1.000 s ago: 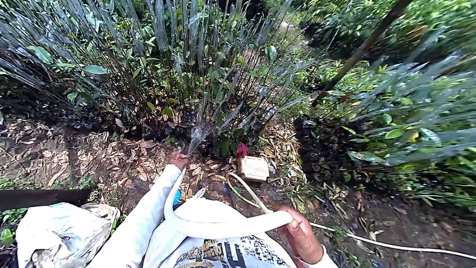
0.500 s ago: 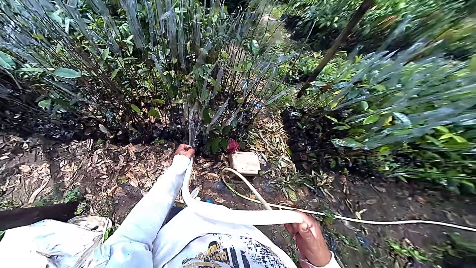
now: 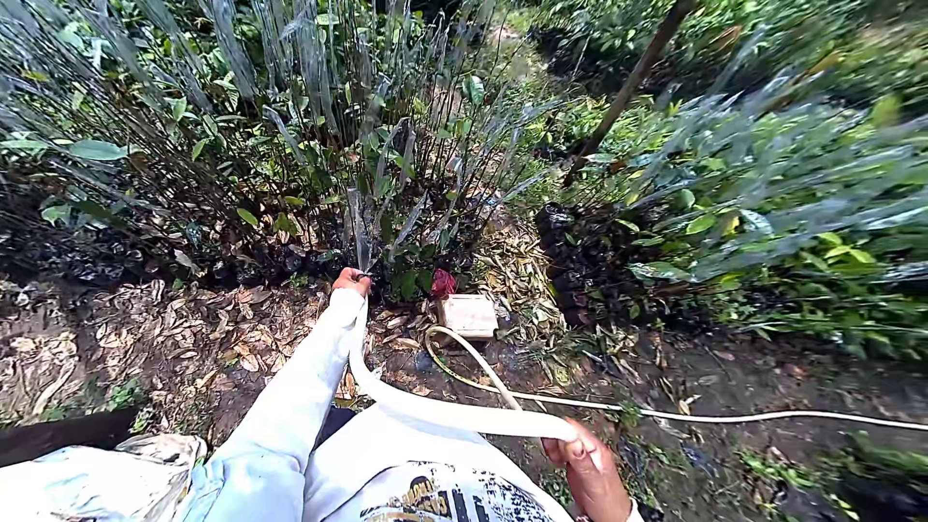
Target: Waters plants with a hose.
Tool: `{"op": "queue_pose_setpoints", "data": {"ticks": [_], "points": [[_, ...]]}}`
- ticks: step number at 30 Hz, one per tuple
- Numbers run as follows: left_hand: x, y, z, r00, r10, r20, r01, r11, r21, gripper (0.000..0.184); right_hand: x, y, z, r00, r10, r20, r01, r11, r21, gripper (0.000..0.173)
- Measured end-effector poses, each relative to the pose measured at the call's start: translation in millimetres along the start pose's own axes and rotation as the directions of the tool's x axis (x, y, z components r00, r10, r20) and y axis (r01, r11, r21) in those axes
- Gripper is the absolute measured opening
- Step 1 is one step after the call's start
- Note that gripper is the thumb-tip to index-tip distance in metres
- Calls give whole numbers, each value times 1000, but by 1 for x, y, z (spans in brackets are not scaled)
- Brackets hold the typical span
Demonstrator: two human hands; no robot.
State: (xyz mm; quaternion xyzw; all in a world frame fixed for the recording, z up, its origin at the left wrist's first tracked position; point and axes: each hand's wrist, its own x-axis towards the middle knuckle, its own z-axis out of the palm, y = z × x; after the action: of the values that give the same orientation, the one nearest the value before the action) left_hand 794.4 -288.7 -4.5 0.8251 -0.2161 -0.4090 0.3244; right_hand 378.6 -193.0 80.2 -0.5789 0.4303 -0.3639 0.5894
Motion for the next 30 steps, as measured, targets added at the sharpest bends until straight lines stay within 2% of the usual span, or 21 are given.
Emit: {"op": "queue_pose_setpoints", "data": {"ticks": [6, 10, 15, 23, 30], "points": [[-8, 9, -5, 994, 23, 105, -24, 1000, 2, 36, 3, -4, 5, 999, -19, 46, 18, 1000, 24, 34], [-12, 8, -16, 995, 35, 93, -28, 997, -72, 34, 5, -4, 13, 996, -20, 89, 18, 999, 27, 35], [-8, 1, -23, 997, 34, 67, -31, 998, -54, 33, 8, -5, 17, 990, -47, 134, 41, 998, 48, 34], [-18, 0, -17, 991, 2, 133, 0, 1000, -19, 34, 12, -4, 15, 984, -102, 144, 88, 991, 102, 34], [-26, 1, -6, 983, 22, 184, -25, 1000, 14, 31, 2, 0, 11, 989, -102, 103, 94, 992, 79, 37]]}}
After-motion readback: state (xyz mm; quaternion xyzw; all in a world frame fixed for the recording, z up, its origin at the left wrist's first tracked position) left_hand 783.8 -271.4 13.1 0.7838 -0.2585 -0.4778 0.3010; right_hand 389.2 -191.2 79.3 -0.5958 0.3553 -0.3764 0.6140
